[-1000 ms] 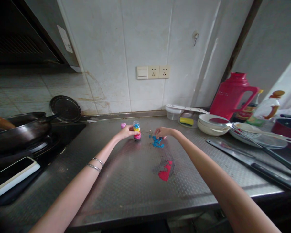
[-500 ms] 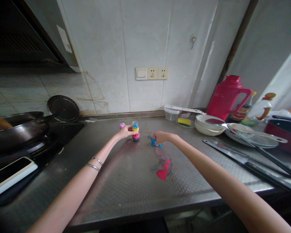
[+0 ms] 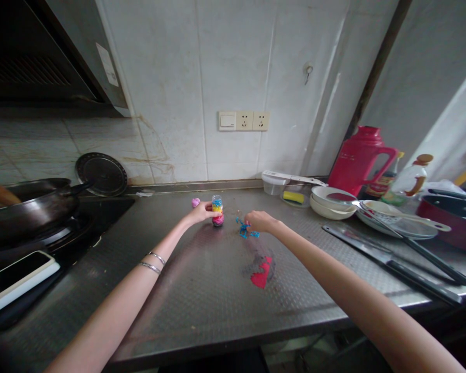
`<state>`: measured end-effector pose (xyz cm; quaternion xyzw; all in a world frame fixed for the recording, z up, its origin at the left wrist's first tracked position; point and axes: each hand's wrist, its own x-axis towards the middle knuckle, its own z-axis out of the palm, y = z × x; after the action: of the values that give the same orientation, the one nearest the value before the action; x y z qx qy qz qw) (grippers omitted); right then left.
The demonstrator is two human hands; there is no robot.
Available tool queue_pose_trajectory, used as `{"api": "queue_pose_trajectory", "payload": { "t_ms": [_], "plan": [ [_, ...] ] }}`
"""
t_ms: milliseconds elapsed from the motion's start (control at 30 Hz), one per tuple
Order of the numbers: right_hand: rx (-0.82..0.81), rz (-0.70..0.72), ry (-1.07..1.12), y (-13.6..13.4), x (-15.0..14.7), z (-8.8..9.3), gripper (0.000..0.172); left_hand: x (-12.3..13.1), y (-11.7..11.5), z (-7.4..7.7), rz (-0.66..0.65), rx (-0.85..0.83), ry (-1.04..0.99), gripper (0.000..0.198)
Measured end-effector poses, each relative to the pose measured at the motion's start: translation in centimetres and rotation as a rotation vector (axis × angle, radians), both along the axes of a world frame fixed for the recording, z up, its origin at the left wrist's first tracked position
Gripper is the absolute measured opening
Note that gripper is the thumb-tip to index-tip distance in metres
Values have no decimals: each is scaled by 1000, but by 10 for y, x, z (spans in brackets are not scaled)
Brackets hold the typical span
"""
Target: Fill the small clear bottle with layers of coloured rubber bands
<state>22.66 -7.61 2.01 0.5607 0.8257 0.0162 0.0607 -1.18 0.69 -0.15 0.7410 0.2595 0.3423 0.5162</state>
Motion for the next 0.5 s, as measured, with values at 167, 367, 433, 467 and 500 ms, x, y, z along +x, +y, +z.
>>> {"api": "queue_pose_trajectory", "payload": {
  "t_ms": [167, 367, 433, 467, 500],
  "plan": [
    [1, -41, 55, -2, 3, 4, 19, 0, 0, 0, 2, 2, 7, 35],
    [15, -63, 224, 2, 7, 23, 21, 0, -1, 1, 9, -27, -2, 36],
    [31, -35, 298, 7, 4, 35, 21, 0, -2, 1, 10, -37, -5, 36],
    [45, -12, 335, 10, 1, 43, 21, 1, -1, 1, 10, -40, -6, 36],
    [63, 16, 371, 13, -2, 52, 22, 1, -1, 0, 10, -40, -7, 35]
  ]
}}
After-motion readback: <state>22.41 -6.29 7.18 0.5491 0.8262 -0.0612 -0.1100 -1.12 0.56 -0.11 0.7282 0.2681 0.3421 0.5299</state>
